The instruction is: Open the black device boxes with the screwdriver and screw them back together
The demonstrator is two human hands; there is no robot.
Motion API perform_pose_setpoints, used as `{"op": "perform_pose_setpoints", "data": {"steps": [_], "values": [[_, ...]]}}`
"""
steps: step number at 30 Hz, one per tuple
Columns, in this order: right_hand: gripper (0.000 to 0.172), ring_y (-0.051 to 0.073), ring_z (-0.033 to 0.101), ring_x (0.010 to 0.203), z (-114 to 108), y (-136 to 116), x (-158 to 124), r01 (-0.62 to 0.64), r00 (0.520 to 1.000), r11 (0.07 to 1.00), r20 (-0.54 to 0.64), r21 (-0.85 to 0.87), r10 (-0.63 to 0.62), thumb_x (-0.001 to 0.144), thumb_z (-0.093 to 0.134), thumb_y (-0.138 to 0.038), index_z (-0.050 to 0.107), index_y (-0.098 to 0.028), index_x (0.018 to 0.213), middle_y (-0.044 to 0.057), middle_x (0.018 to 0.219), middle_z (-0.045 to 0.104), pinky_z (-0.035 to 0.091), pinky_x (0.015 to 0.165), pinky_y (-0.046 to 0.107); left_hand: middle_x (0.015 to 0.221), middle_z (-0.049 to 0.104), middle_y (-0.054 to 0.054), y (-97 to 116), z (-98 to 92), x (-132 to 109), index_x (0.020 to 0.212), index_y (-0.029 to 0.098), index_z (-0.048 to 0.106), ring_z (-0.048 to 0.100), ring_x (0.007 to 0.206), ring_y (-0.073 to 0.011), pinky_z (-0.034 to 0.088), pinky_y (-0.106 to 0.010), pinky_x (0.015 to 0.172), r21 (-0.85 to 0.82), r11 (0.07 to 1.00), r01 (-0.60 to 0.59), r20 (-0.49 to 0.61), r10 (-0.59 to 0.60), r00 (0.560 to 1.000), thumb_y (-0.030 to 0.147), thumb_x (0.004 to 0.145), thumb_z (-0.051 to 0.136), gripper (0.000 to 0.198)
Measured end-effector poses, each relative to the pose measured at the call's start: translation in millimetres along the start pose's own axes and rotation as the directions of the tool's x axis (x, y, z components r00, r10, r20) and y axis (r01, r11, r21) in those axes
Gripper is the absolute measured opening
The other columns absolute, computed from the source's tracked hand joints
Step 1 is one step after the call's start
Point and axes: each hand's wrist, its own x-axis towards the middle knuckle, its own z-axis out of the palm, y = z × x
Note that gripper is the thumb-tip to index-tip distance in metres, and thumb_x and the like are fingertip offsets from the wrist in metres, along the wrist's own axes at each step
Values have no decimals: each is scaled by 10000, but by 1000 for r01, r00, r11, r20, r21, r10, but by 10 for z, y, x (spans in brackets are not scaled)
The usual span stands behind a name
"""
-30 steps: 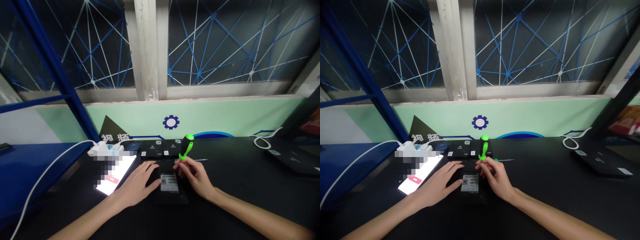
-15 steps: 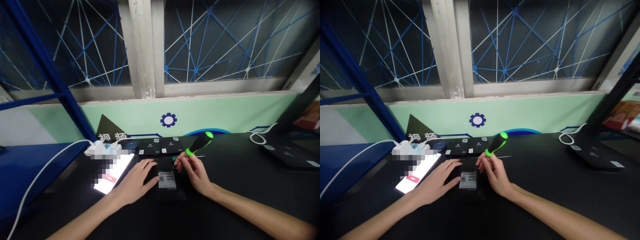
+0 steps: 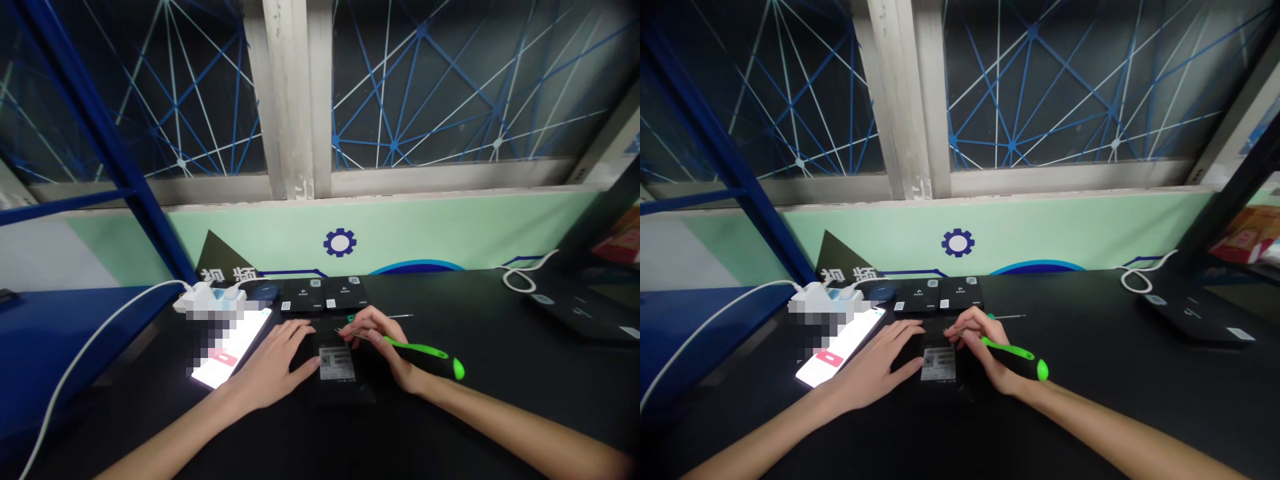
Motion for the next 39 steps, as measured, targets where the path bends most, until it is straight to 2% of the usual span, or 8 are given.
{"op": "perform_pose_setpoints", "data": {"steps": [5, 10, 16, 24, 31, 33, 36, 39], "values": [[301, 188, 619, 789, 13, 2, 20, -24, 997, 985, -73, -171, 11, 1000, 493, -468, 614, -196, 953, 76, 958, 672, 493, 695, 320, 1400, 530, -78, 20, -12, 15, 1397, 266, 465, 504, 1273, -276, 428, -451, 1057, -16, 1000, -13, -18, 13, 1000, 482, 1004, 484, 449], [302, 166, 585, 719, 18, -58, 28, -43, 997, 968, -65, -248, 27, 988, 521, -466, 590, -198, 867, 29, 822, 619, 467, 661, 292, 1379, 546, -70, 85, -36, 37, 1419, 279, 448, 512, 1261, -261, 417, -448, 1065, -40, 998, -42, 9, 42, 999, 407, 1022, 466, 417], [316, 172, 585, 710, 41, -165, 47, -79, 997, 966, -41, -245, 71, 972, 540, -487, 598, -198, 859, 37, 790, 638, 462, 621, 283, 1390, 538, -67, 116, -18, 45, 1481, 296, 386, 498, 1273, -255, 405, -448, 1081, -59, 997, -53, 12, 54, 998, 353, 1026, 458, 464], [296, 161, 588, 682, 39, -164, 44, -34, 999, 968, -8, -247, 33, 970, 566, -441, 598, -187, 820, 39, 802, 645, 467, 627, 279, 1328, 555, -71, 151, 3, 73, 1486, 301, 401, 520, 1213, -250, 414, -440, 1059, -66, 995, -69, 27, 71, 997, 298, 1031, 423, 456], [310, 185, 620, 744, -6, -124, 4, -22, 994, 978, -108, -205, -1, 980, 554, -429, 638, -190, 801, 46, 801, 652, 501, 692, 302, 1329, 546, -76, 143, 7, 97, 1459, 287, 403, 515, 1205, -257, 399, -448, 1056, -69, 995, -69, 11, 70, 998, 299, 1014, 444, 447], [308, 186, 615, 737, -9, -117, 7, -30, 989, 982, -148, -186, 2, 976, 562, -429, 635, -192, 794, 46, 805, 651, 505, 694, 310, 1242, 580, -73, 137, 6, 103, 1398, 271, 454, 544, 1133, -249, 430, -424, 1002, -74, 995, -69, -38, 66, 997, 294, 989, 475, 410], [297, 179, 601, 713, -12, -111, 23, -20, 975, 986, -220, -166, -17, 969, 572, -427, 625, -194, 793, 50, 837, 650, 504, 683, 313, 934, 602, -26, 129, -6, 102, 1231, 241, 538, 579, 880, -213, 472, -349, 806, -71, 997, -6, -92, -1, 996, 327, 928, 550, 316], [312, 176, 599, 676, -14, -112, 37, -10, 963, 989, -267, -148, -30, 958, 582, -443, 616, -192, 776, 51, 813, 645, 509, 650, 313, 720, 516, 37, 118, -9, 89, 1173, 247, 554, 527, 691, -170, 409, -272, 632, -96, 994, 48, -55, -54, 997, 369, 909, 566, 291]]}}
